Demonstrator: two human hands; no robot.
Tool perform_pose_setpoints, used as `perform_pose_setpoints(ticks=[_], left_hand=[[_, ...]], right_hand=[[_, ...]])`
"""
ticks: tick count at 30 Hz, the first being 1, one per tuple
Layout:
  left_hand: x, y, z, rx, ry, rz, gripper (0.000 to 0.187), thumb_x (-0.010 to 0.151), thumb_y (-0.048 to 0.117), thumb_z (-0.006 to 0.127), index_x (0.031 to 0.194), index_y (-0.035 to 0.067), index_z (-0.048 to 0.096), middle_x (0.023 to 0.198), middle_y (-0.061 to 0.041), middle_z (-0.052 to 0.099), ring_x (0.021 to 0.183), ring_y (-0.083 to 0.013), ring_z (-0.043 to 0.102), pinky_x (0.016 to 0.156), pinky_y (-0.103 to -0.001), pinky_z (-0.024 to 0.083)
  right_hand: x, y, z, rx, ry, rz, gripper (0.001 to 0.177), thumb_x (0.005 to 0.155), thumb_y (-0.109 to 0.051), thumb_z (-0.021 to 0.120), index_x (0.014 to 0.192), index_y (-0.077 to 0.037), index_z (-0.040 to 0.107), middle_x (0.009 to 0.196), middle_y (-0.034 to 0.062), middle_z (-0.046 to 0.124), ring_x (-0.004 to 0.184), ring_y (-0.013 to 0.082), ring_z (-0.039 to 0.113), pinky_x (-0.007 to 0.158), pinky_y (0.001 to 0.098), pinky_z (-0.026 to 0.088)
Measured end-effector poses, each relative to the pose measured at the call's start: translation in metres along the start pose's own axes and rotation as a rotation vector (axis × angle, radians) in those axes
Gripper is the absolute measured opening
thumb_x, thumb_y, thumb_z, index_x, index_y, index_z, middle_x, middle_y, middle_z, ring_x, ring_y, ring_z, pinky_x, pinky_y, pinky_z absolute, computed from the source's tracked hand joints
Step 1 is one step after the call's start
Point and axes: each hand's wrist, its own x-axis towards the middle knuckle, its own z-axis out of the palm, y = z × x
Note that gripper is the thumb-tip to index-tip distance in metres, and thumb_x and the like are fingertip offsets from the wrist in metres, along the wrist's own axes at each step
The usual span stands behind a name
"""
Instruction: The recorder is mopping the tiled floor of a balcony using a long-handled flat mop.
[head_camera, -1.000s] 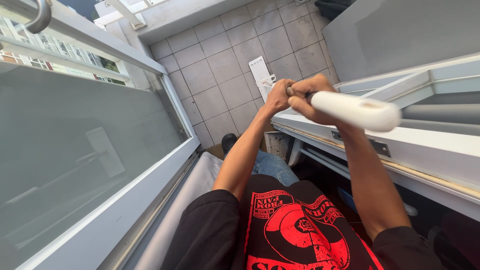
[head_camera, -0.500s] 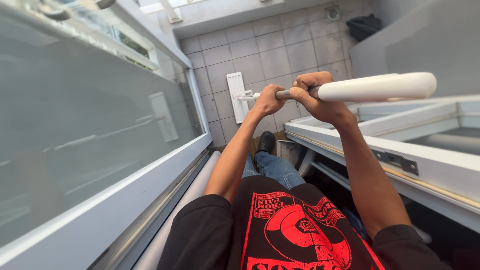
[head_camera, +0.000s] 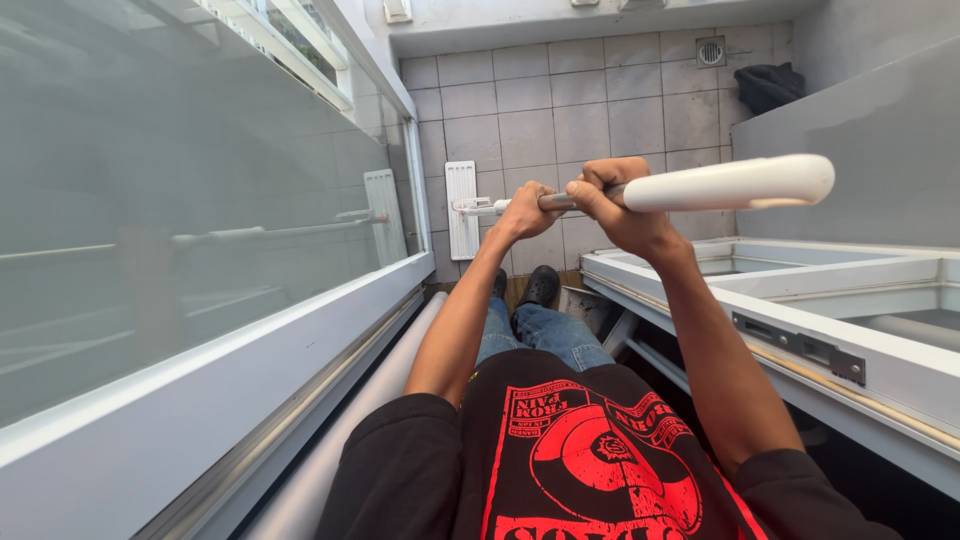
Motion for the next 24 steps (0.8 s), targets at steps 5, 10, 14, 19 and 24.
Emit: perform_pose_setpoints(ticks=[5, 10, 14, 19, 24], left_hand=[[0.008, -0.007, 0.015, -0.005, 0.005, 0.033, 0.011, 0.083, 0.012, 0.070, 0.079, 0.002, 0.076, 0.065, -0.011, 0.069, 0.061, -0.0189, 0.064, 0.062, -0.039, 0.053], [0.033, -0.003, 0.039, -0.015, 0.035, 0.199, 0.008, 0.077, 0.009, 0.072, 0.073, 0.003, 0.074, 0.061, -0.009, 0.066, 0.059, -0.0155, 0.063, 0.061, -0.036, 0.052], [0.028, 0.018, 0.063, -0.091, -0.037, 0.163, 0.015, 0.081, 0.010, 0.070, 0.069, 0.001, 0.067, 0.057, -0.009, 0.059, 0.056, -0.0154, 0.052, 0.056, -0.038, 0.047], [0.046, 0.032, 0.101, -0.173, -0.121, 0.214, 0.014, 0.079, 0.006, 0.066, 0.067, 0.000, 0.064, 0.058, -0.006, 0.052, 0.057, -0.0121, 0.046, 0.054, -0.037, 0.043], [0.062, 0.046, 0.135, -0.170, -0.170, 0.232, 0.023, 0.079, 0.003, 0.065, 0.061, -0.001, 0.052, 0.057, -0.004, 0.048, 0.057, -0.0118, 0.041, 0.051, -0.037, 0.038]], right_hand=[[-0.010, 0.004, -0.008, 0.066, -0.010, 0.047, 0.045, 0.094, -0.008, 0.063, 0.060, -0.011, 0.035, 0.053, -0.0022, 0.038, 0.050, 0.0061, 0.030, 0.044, 0.0276, 0.025], [-0.014, 0.008, -0.035, -0.058, -0.023, -0.042, 0.043, 0.093, -0.006, 0.062, 0.060, -0.010, 0.035, 0.054, -0.0010, 0.038, 0.052, 0.0070, 0.029, 0.047, 0.0294, 0.024], [-0.030, 0.000, -0.051, -0.062, -0.036, 0.025, 0.044, 0.092, -0.008, 0.063, 0.059, -0.010, 0.034, 0.053, -0.0023, 0.034, 0.050, 0.0073, 0.026, 0.046, 0.0307, 0.023], [-0.050, -0.006, -0.076, -0.180, -0.002, 0.096, 0.048, 0.092, -0.010, 0.065, 0.061, -0.008, 0.030, 0.056, -0.0016, 0.025, 0.055, 0.0093, 0.021, 0.050, 0.0332, 0.020], [-0.072, -0.001, -0.096, -0.219, 0.027, 0.175, 0.043, 0.091, -0.010, 0.064, 0.059, -0.008, 0.035, 0.053, -0.0012, 0.030, 0.053, 0.0102, 0.024, 0.049, 0.0338, 0.022]])
